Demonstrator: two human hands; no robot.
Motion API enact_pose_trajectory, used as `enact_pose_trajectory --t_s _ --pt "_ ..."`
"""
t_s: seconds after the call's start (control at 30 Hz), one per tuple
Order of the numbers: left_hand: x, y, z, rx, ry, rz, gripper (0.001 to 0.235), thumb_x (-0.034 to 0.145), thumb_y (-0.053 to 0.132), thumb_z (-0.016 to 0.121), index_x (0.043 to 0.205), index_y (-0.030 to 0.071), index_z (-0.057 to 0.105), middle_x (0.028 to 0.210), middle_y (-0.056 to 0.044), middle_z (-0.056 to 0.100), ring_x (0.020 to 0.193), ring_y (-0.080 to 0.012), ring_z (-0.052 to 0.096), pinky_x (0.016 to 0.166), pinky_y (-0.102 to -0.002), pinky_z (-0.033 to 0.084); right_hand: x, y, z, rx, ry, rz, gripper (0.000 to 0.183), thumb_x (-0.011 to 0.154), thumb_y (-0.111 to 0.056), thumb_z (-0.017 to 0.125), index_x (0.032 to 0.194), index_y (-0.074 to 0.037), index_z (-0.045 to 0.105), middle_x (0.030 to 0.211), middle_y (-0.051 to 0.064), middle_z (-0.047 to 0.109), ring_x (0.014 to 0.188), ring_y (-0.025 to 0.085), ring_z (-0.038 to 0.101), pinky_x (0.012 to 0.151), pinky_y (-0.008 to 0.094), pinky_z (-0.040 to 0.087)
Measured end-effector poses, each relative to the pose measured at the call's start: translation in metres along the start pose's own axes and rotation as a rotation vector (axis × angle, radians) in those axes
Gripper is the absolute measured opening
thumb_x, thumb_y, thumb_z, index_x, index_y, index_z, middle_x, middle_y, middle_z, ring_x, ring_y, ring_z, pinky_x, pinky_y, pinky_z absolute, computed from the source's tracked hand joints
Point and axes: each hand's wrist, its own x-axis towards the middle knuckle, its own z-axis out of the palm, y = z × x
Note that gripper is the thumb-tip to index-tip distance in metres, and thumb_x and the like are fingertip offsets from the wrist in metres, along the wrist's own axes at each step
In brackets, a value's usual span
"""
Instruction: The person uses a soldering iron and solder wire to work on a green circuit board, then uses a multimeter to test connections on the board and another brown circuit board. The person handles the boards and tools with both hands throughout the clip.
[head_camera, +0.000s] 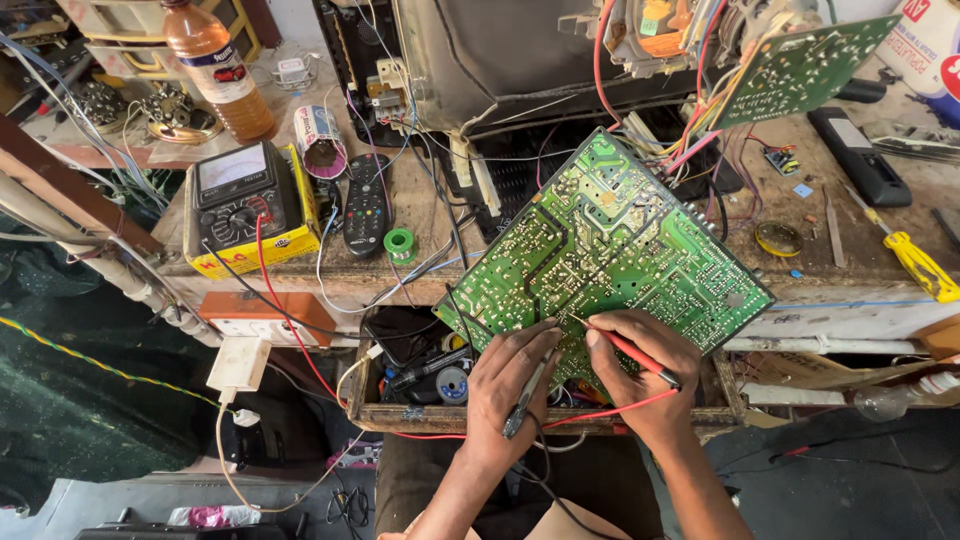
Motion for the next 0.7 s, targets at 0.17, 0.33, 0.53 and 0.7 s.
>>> enact_pose_trajectory --t_s 0.17,0.33,0.53,0.7 --pt "0.0 0.0 0.0 -0.008 0.004 -0.003 0.03 0.09 -0.006 0.072 0.12 0.0 0.067 0.121 -0.015 0.072 0.099 -0.0311 0.071 0.085 -0.037 0.057 0.001 -0.003 0.0 0.002 -0.002 0.009 0.013 0.09 -0.003 0.075 0.102 0.001 0.074 0.098 0.012 0.077 0.086 0.018 0.076 0.076 0.029 0.061" --pt "-0.001 0.0 0.001 -0.016 0.0 -0.001 0.03 0.091 -0.006 0.072 0.12 0.001 0.067 0.122 -0.014 0.072 0.102 -0.0306 0.071 0.087 -0.038 0.057 0.005 -0.009 -0.002 -0.014 -0.016 0.013 0.013 0.09 -0.002 0.074 0.102 0.001 0.075 0.098 0.012 0.077 0.087 0.018 0.076 0.077 0.029 0.06" --pt "-0.005 0.0 -0.015 -0.039 -0.068 0.016 0.041 0.084 -0.008 0.067 0.124 0.001 0.064 0.131 -0.016 0.068 0.114 -0.0339 0.069 0.092 -0.041 0.054 -0.006 -0.002 0.003 -0.014 -0.006 0.014 0.012 0.095 -0.002 0.074 0.106 0.002 0.074 0.101 0.012 0.075 0.091 0.018 0.074 0.084 0.029 0.058" --pt "-0.012 -0.001 -0.013 -0.102 -0.076 -0.044 0.036 0.093 -0.007 0.068 0.129 0.002 0.064 0.132 -0.014 0.068 0.112 -0.0316 0.068 0.093 -0.04 0.055 -0.001 -0.016 -0.001 0.013 -0.016 0.074 0.014 0.097 -0.004 0.074 0.11 0.001 0.073 0.103 0.013 0.075 0.09 0.017 0.074 0.079 0.026 0.058"
